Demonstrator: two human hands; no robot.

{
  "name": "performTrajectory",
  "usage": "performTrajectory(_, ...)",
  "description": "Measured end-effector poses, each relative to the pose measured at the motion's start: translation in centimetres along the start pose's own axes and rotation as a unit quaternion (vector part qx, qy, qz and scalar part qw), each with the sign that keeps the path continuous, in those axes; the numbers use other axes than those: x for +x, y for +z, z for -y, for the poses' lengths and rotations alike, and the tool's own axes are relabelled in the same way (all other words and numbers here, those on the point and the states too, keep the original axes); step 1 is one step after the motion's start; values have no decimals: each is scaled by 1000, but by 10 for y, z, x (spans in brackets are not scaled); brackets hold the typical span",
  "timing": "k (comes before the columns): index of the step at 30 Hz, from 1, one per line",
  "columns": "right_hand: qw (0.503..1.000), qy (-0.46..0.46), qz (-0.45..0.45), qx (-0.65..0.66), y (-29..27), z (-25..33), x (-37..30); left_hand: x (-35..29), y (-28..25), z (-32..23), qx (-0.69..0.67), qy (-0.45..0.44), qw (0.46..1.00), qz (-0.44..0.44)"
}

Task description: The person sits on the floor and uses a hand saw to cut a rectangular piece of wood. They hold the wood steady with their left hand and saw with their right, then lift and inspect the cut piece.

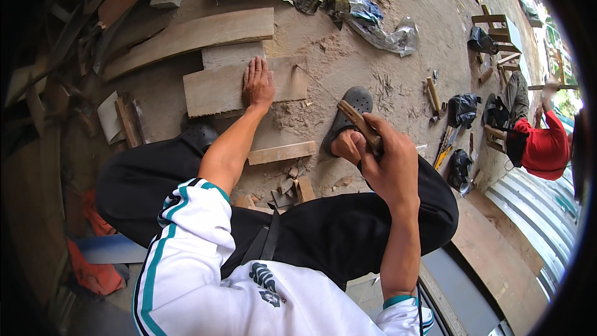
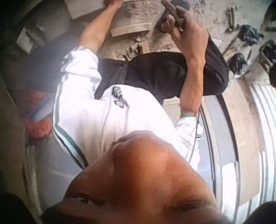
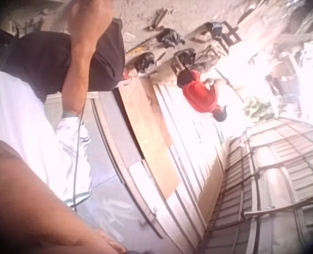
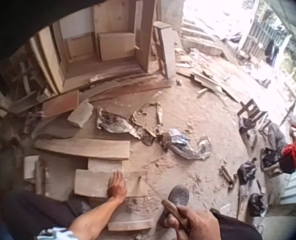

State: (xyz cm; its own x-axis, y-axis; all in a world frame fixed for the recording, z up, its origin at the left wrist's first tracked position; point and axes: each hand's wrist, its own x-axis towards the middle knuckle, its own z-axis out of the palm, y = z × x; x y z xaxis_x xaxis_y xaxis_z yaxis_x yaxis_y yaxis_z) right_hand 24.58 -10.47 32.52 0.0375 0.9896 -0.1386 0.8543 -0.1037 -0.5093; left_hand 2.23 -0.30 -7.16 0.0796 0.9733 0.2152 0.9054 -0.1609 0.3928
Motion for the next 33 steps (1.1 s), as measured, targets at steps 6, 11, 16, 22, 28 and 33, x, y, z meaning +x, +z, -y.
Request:
performTrajectory(6, 1000, -19, 10, -18, -2, 1, -2, -1, -2, -4, 8, 3, 1000, -11)
performTrajectory(11, 1000, -25, 1, 3, 4, -2, -5, 1, -4, -5, 17, 5, 1000, -19)
performTrajectory(16, 1000, -12, 10, 10, 4, -3, -6, 2, -7, -6, 39, 9, 999, -7)
performTrajectory(22, 1000, -10, 11, 20, 7, -4, -7, 2, -9, -7, 46, 19, 999, -13)
performTrajectory(28, 1000, -14, 10, 22, 7, -5, -8, 2, -9, -7, 48, 19, 999, -19)
performTrajectory(33, 993, 77, 5, 85, 6, 0, -11, 0, -8, -7, 49, 18, 998, -17)
